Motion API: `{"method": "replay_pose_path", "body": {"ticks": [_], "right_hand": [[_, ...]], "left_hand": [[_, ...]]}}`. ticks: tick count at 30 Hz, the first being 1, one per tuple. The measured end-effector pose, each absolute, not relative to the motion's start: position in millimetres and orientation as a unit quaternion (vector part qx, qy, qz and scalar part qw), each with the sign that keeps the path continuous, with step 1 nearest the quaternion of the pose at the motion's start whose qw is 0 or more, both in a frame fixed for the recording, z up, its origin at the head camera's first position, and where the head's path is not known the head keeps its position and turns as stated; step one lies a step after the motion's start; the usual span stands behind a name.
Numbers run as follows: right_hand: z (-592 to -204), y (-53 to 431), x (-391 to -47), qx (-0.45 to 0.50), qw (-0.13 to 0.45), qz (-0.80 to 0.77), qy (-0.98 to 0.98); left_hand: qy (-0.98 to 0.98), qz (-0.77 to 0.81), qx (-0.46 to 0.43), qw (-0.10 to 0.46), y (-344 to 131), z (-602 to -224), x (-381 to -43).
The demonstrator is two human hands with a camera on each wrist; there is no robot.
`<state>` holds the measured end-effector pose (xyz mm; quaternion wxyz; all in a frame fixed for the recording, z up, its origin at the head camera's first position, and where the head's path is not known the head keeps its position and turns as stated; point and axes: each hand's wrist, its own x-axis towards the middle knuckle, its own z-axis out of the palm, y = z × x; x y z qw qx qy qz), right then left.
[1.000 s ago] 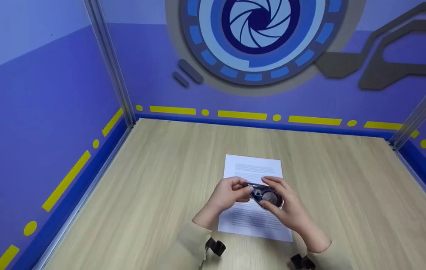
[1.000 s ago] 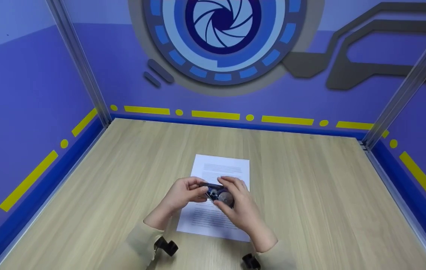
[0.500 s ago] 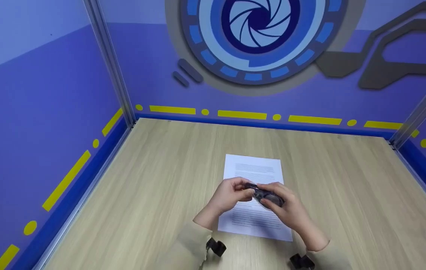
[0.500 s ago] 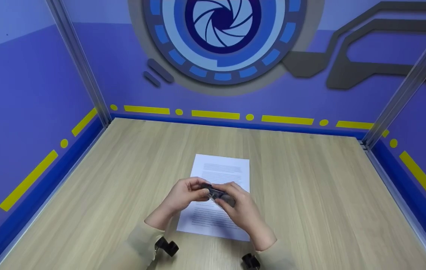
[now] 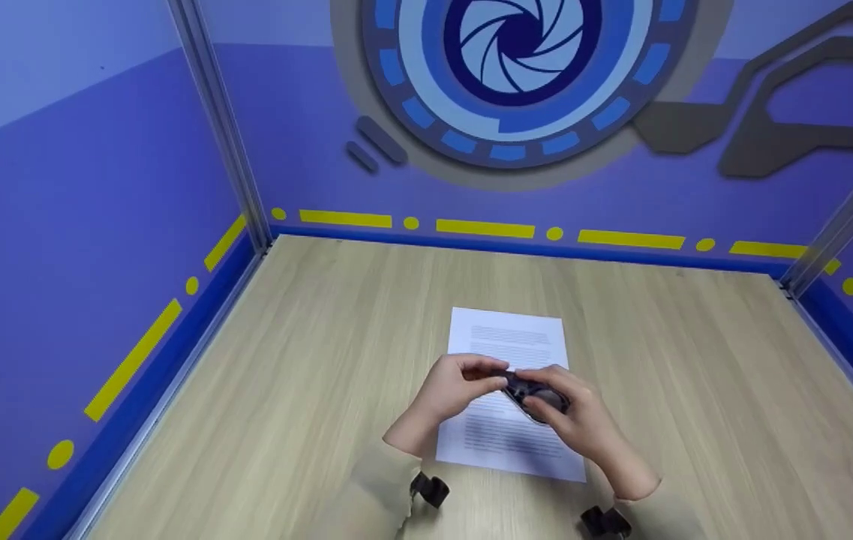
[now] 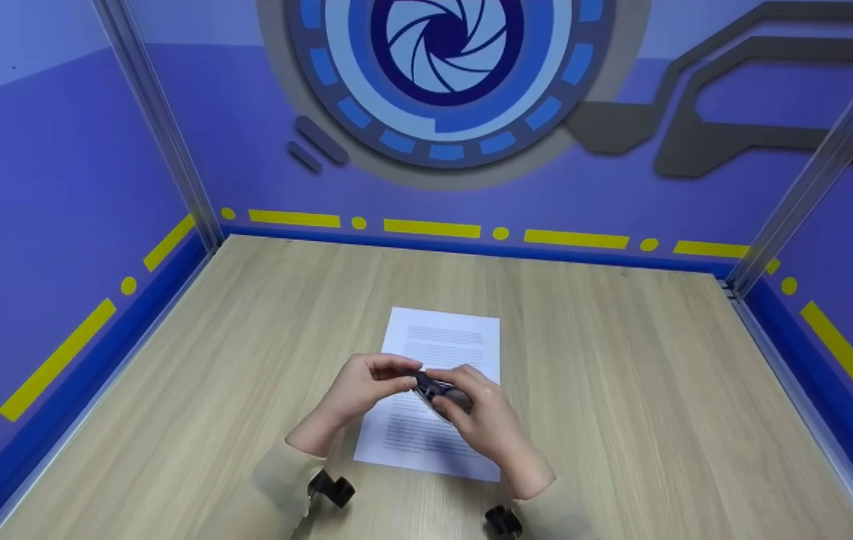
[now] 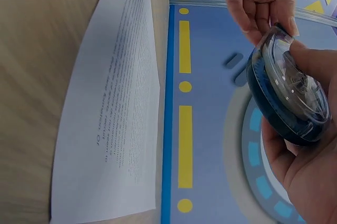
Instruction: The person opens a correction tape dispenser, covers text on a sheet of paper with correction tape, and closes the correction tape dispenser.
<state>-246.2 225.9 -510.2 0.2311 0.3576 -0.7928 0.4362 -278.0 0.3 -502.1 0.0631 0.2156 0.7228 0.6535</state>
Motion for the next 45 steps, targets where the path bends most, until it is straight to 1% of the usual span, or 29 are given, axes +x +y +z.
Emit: {"method": "replay_pose_path", "body": {"ticks": [6,9,15,19,22,33,38,41,45], "right_hand": [[-510.8,225.9,-245.6,0.356,0.219,0.439,-0.795],[-510.5,224.4,-245.4,0.362,0.230,0.430,-0.795],[-509.2,222.8,-245.5,0.347,0.239,0.415,-0.806],[-509.5,223.6,-245.9,0.350,0.238,0.417,-0.804],[-509.1,224.0,-245.9,0.356,0.234,0.422,-0.801],[-505.7,228.9,-245.8,0.356,0.207,0.416,-0.811],[-501.3,241.7,-245.9,0.327,0.227,0.439,-0.806],[-500.0,245.9,-246.2,0.316,0.232,0.447,-0.804],[-501.4,244.4,-247.0,0.318,0.219,0.431,-0.815]], "left_hand": [[0.746,0.628,0.213,0.061,-1.5,-501.3,-278.7],[0.748,0.627,0.209,0.059,-1.7,-500.6,-278.4],[0.746,0.638,0.190,0.035,1.8,-502.3,-278.1],[0.744,0.640,0.191,0.038,1.6,-502.6,-277.9],[0.744,0.636,0.202,0.040,0.8,-501.9,-277.6],[0.764,0.605,0.222,0.018,-4.9,-499.2,-279.5],[0.740,0.651,0.164,-0.022,-20.1,-500.2,-289.8],[0.718,0.683,0.129,-0.023,-26.9,-502.1,-295.4],[0.725,0.680,0.108,-0.019,-30.7,-507.2,-299.9]]}}
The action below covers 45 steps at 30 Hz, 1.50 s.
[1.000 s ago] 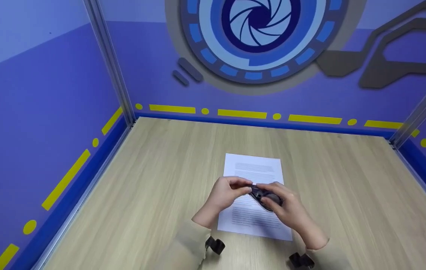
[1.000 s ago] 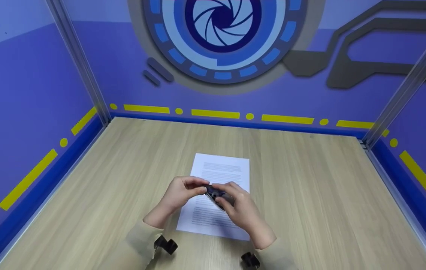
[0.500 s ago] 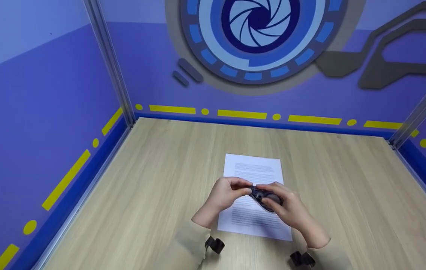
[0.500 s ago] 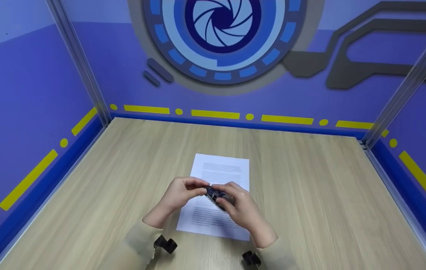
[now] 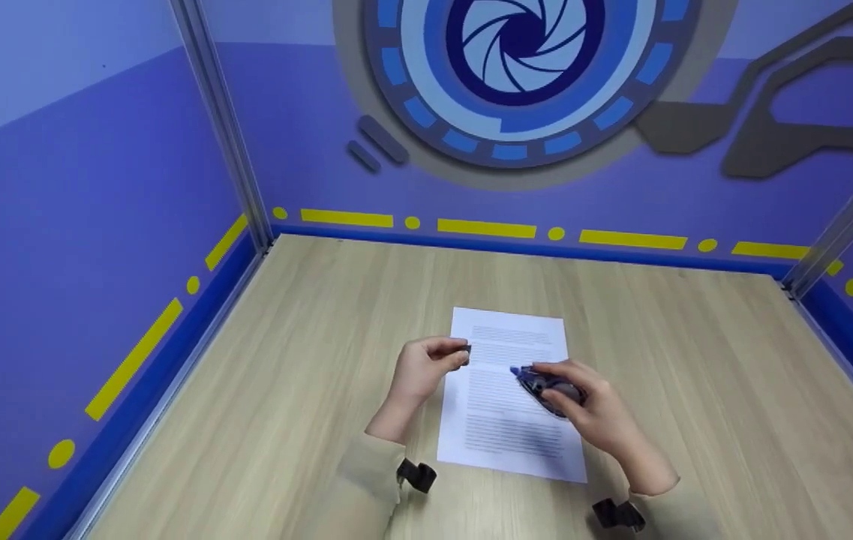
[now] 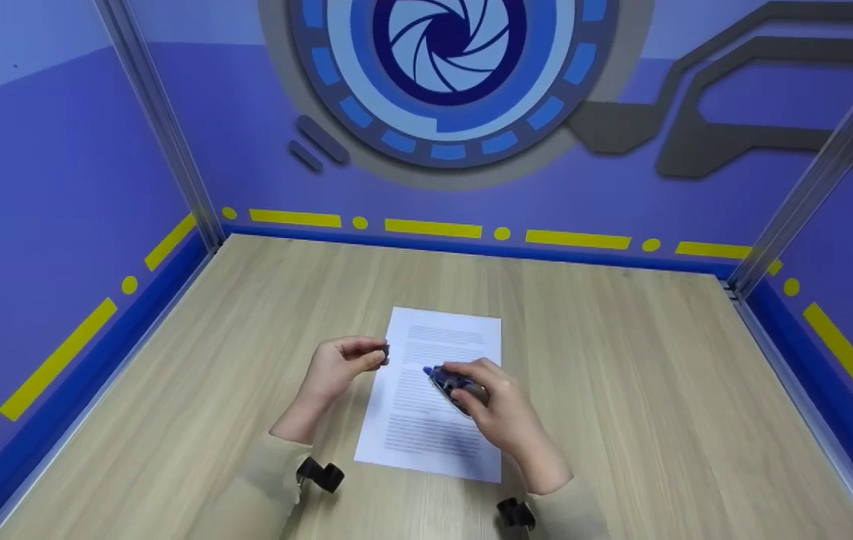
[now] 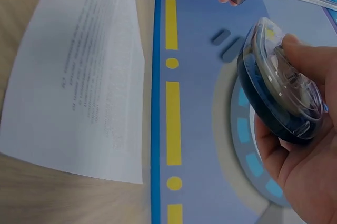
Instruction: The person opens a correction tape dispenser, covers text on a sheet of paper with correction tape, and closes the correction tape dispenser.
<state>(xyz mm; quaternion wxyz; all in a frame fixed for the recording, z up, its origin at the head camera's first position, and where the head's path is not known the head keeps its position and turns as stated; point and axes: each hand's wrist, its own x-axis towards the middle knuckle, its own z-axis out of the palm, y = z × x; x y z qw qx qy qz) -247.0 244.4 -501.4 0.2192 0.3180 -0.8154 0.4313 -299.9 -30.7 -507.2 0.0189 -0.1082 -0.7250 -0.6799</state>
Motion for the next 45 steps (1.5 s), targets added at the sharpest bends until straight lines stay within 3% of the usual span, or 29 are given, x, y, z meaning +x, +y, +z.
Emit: {"method": "replay_pose_path", "body": {"ticks": [20,45], "right_hand": [[-506.0,239.4,-246.1,0.316,0.208,0.422,-0.824],[-511.5,238.9,-245.9,0.292,0.164,0.399,-0.854]], "left_hand": [[-0.812,-0.583,0.021,0.010,-57.2,-529.2,-309.1],[-0.878,-0.475,0.060,-0.005,-67.1,-539.7,-311.9]]}}
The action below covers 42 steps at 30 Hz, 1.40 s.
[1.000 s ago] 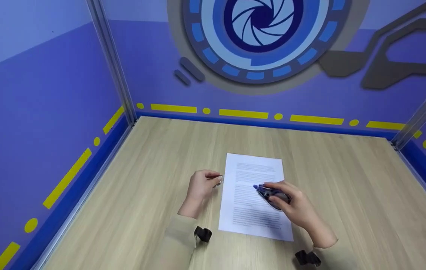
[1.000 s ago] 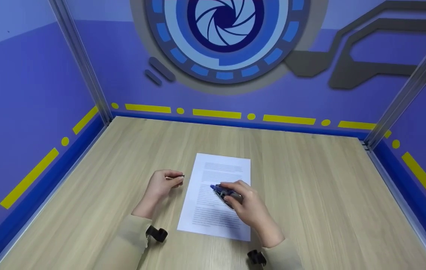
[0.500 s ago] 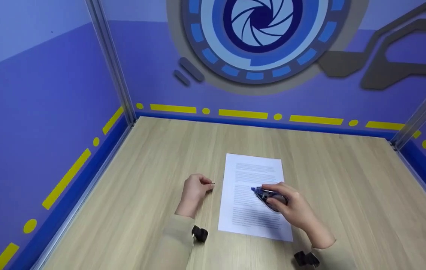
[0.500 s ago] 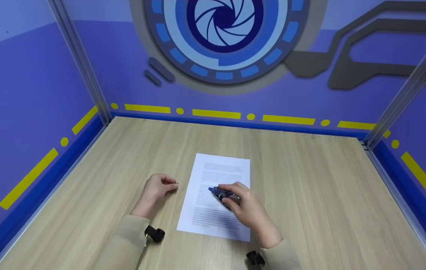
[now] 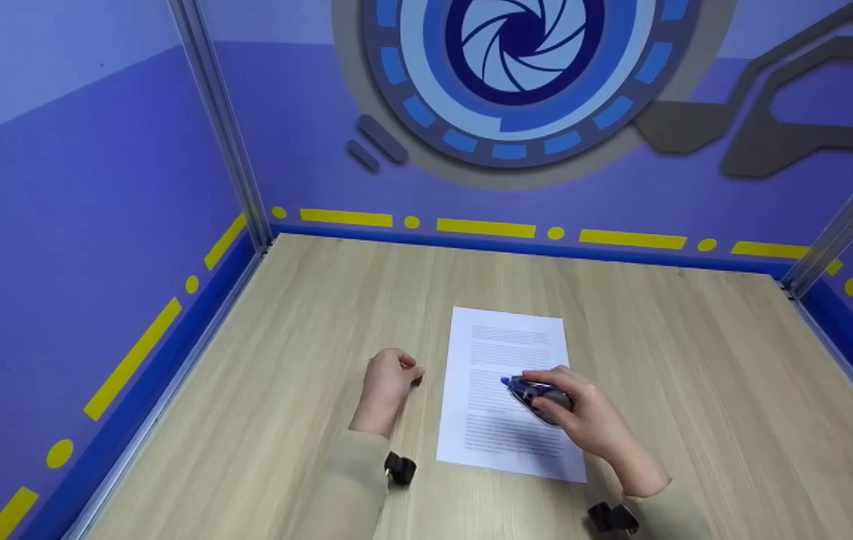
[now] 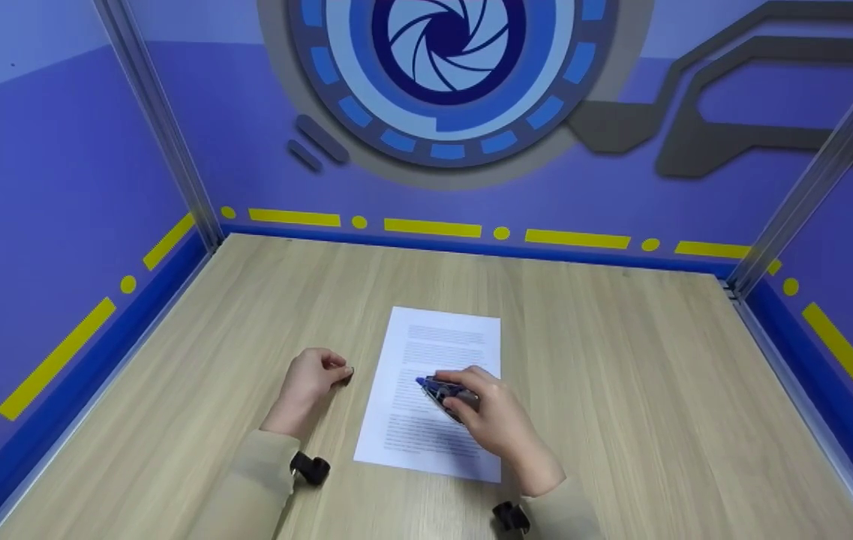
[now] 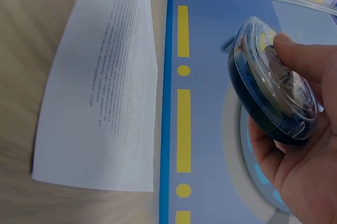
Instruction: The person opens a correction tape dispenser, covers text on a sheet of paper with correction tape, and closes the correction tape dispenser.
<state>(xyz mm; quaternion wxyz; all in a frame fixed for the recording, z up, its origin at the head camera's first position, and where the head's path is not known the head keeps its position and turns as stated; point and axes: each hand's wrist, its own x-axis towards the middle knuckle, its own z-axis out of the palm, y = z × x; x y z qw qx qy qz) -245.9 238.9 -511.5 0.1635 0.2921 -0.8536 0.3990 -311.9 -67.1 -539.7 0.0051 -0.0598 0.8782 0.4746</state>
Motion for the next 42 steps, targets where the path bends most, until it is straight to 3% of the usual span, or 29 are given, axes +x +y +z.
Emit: {"method": "replay_pose_path", "body": {"ticks": [6,11,17,22,29,42], "right_hand": [[-510.6,238.6,-245.3,0.292,0.159,0.403,-0.853],[-511.1,238.1,-245.4,0.289,0.160,0.401,-0.854],[-512.5,237.7,-246.5,0.291,0.161,0.398,-0.855],[-513.8,237.4,-247.8,0.299,0.169,0.386,-0.856],[-516.2,235.8,-248.1,0.297,0.160,0.367,-0.867],[-518.9,233.0,-250.1,0.274,0.106,0.342,-0.892]], "left_hand": [[0.901,0.430,-0.055,-0.012,-62.6,-532.3,-308.6],[0.919,0.390,0.038,-0.046,-55.6,-524.6,-304.7],[0.919,0.351,0.178,0.025,-47.6,-519.6,-301.7],[0.922,0.290,0.245,0.077,-43.5,-520.0,-296.5],[0.926,0.232,0.273,0.120,-39.2,-524.9,-290.1],[0.927,0.221,0.279,0.118,-33.0,-528.6,-289.0]]}}
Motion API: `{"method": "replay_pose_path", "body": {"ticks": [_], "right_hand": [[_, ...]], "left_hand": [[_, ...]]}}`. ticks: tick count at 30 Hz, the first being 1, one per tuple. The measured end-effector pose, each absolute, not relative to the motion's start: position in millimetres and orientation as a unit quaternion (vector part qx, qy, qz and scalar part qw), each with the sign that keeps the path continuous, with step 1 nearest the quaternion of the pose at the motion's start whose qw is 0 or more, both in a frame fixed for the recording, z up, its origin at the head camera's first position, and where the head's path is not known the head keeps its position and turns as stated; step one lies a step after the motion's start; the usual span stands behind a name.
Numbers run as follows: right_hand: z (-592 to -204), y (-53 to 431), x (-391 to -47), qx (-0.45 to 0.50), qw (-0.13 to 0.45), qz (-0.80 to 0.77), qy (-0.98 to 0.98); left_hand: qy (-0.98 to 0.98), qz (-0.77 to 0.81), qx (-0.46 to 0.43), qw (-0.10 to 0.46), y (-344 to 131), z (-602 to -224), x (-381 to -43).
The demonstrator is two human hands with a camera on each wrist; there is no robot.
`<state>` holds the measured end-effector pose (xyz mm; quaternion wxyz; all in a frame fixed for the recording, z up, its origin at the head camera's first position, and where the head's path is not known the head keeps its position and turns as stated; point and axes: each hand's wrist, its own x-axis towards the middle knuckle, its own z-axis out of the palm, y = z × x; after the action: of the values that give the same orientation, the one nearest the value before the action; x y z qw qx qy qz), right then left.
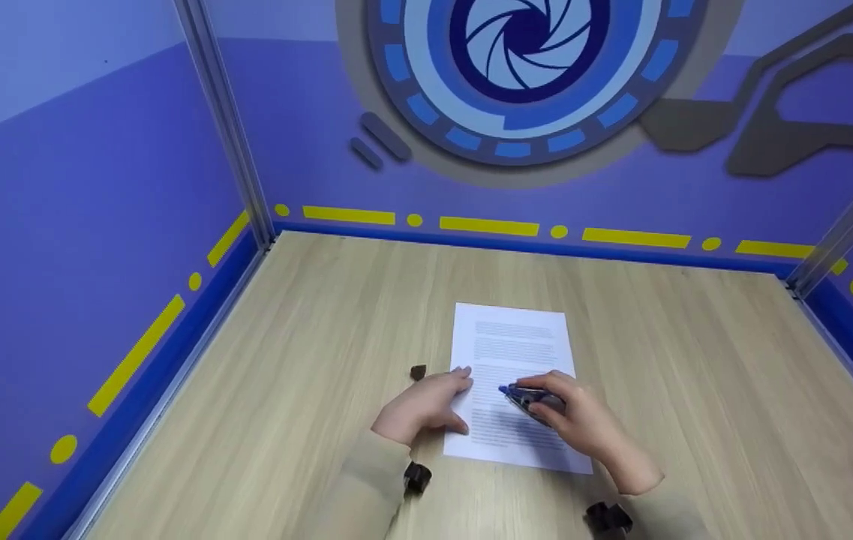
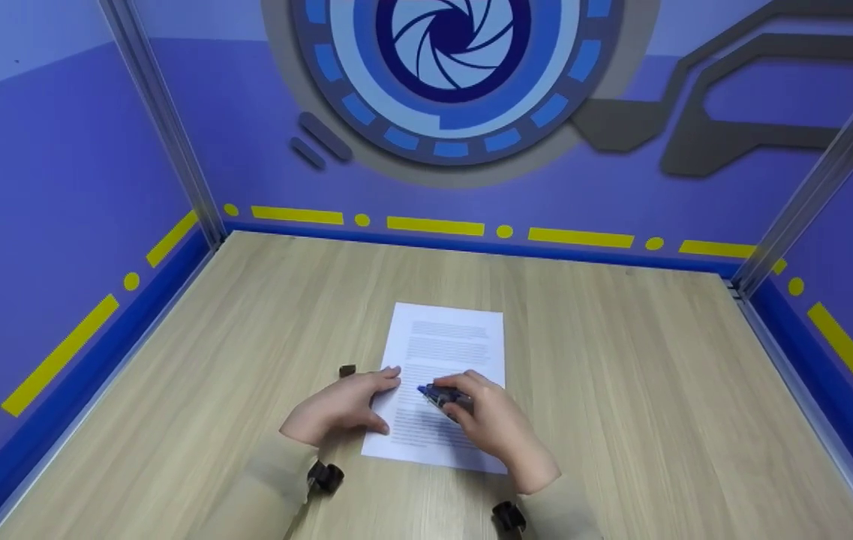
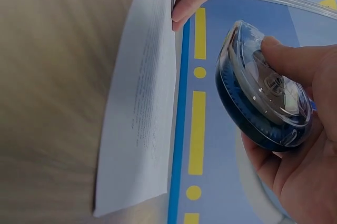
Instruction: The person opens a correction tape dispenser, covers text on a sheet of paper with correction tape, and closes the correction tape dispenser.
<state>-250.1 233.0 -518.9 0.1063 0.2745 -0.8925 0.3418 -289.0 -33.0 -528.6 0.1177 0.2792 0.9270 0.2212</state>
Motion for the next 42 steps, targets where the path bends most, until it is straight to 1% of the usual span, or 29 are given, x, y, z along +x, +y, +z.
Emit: {"method": "replay_pose_path", "body": {"ticks": [6,11,13,19,28,31,35,42], "right_hand": [[-518.5,231.2,-256.3,0.288,0.099,0.324,-0.896],[-521.5,224.2,-260.7,0.320,0.115,0.284,-0.897],[-521.8,221.0,-261.7,0.332,0.116,0.262,-0.899],[-518.1,214.4,-265.1,0.349,0.090,0.234,-0.903],[-515.6,210.3,-270.8,0.350,0.074,0.211,-0.910],[-514.5,208.7,-273.2,0.353,0.070,0.202,-0.911],[-513.2,206.5,-276.9,0.360,0.068,0.195,-0.910],[-512.1,200.8,-281.1,0.372,0.074,0.168,-0.910]], "left_hand": [[0.927,0.240,0.264,0.116,-29.5,-529.2,-289.6],[0.940,0.184,0.267,0.103,-25.8,-528.3,-286.4],[0.941,0.171,0.272,0.108,-25.7,-527.7,-285.0],[0.934,0.190,0.273,0.132,-29.0,-526.8,-284.8],[0.939,0.186,0.265,0.119,-28.2,-526.8,-284.9],[0.936,0.195,0.264,0.129,-28.9,-526.2,-284.9],[0.928,0.222,0.263,0.144,-31.2,-526.9,-286.1],[0.921,0.235,0.271,0.152,-33.9,-530.9,-288.6]]}}
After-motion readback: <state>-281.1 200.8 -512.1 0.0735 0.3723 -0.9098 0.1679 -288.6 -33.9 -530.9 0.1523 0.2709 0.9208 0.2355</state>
